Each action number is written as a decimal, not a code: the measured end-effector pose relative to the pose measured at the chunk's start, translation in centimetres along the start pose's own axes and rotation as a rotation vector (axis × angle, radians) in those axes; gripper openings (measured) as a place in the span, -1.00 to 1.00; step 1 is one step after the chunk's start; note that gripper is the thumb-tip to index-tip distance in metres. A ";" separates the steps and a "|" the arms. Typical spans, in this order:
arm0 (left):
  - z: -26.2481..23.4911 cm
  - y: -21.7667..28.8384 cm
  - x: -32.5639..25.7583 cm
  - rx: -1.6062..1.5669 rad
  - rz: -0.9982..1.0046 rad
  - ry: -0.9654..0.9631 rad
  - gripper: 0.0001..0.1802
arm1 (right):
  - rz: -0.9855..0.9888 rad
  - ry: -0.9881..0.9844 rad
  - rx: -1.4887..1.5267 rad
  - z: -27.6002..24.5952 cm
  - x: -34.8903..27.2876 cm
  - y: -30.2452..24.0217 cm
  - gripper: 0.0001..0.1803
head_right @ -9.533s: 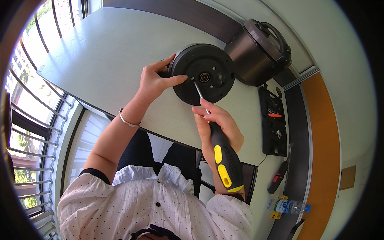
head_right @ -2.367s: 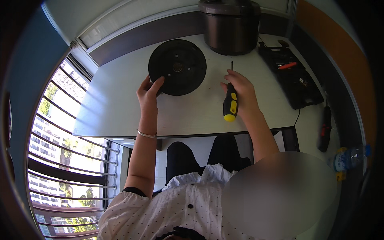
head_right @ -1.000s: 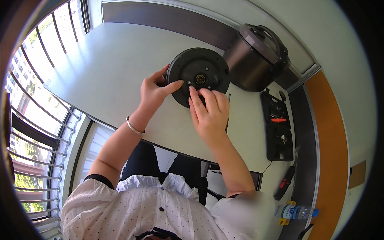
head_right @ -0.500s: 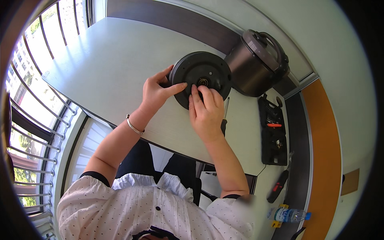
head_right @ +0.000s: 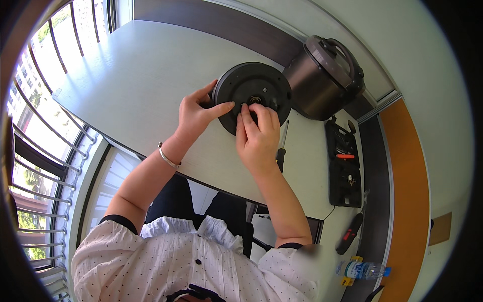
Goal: The person assembles a cylindrical appliance base by inserting screws into the bottom plate and tightening them with a screwdriver. The person repeatedly picks up the screwdriver, aligns the screws, and turns them until they are secured.
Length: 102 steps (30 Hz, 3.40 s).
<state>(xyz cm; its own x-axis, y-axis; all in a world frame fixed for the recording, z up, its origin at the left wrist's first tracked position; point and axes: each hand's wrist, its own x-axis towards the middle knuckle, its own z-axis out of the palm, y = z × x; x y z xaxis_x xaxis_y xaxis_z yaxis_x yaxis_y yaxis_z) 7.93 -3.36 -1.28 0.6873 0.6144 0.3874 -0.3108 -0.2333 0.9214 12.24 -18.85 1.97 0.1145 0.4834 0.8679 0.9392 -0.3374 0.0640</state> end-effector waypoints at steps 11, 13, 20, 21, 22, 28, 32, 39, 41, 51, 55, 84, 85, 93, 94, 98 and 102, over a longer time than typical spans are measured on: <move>-0.6 1.3 -0.2 0.042 -0.091 -0.091 -0.16 | 0.047 0.093 0.023 0.5 -0.1 0.5 -0.78; -0.6 1.0 -0.2 0.042 -0.081 -0.086 -0.15 | 0.060 0.098 0.036 0.5 0.1 0.5 -0.79; -0.6 0.9 -0.2 0.053 -0.060 -0.091 -0.16 | 0.091 0.118 0.065 0.7 0.3 0.6 -0.84; -0.6 0.9 -0.2 0.049 -0.062 -0.090 -0.16 | 0.094 0.124 0.069 0.8 0.3 0.6 -0.84; -0.6 0.9 -0.2 0.044 -0.064 -0.090 -0.16 | 0.092 0.124 0.065 0.7 0.3 0.6 -0.84; -0.5 1.0 -0.1 0.038 -0.083 -0.092 -0.15 | 0.085 0.126 0.056 0.5 0.6 0.6 -0.84; -0.1 -0.1 0.1 -0.001 0.010 -0.003 -0.11 | 0.098 0.122 0.058 0.4 0.7 0.5 -0.84; -0.1 0.2 0.0 -0.020 -0.002 -0.009 -0.12 | 0.017 0.095 0.001 0.1 0.7 0.5 -0.80; -0.2 0.2 0.0 -0.011 -0.009 -0.014 -0.12 | -0.037 0.088 -0.045 0.1 0.8 0.6 -0.79; 0.0 -0.2 0.0 -0.023 0.004 -0.013 -0.12 | 0.131 0.152 0.081 1.0 0.4 0.8 -0.85; 0.1 -0.3 0.0 -0.018 0.031 -0.008 -0.12 | 0.141 0.150 0.086 0.9 0.3 0.8 -0.83; 1.0 2.7 3.2 0.128 -0.108 -0.107 -0.12 | -0.158 -1.056 -0.149 -10.4 -7.7 7.1 -0.60; 1.0 2.7 3.2 0.150 -0.109 -0.111 -0.12 | -0.168 -1.092 -0.177 -10.1 -7.7 7.0 -0.61; 0.9 3.0 3.0 0.193 -0.099 -0.103 -0.12 | 0.015 -0.769 -0.126 -10.9 -8.4 8.2 -0.67; 0.8 3.0 3.2 0.189 -0.102 -0.103 -0.13 | 0.084 -0.586 -0.084 -11.4 -7.9 8.3 -0.68; 1.0 3.7 3.7 0.200 -0.106 -0.129 -0.14 | 0.406 0.059 0.070 -14.3 -4.8 9.8 -0.86; 0.7 3.0 4.2 0.216 -0.095 -0.138 -0.15 | 0.796 0.793 0.334 -15.6 1.5 7.9 -0.82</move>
<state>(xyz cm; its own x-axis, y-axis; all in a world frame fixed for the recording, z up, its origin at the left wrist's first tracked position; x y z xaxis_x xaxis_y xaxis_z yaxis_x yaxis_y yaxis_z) 10.30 -1.99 3.11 0.7941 0.5363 0.2860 -0.1038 -0.3440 0.9332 14.80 -33.34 11.50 0.5853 -0.4473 0.6763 0.7451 -0.0322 -0.6662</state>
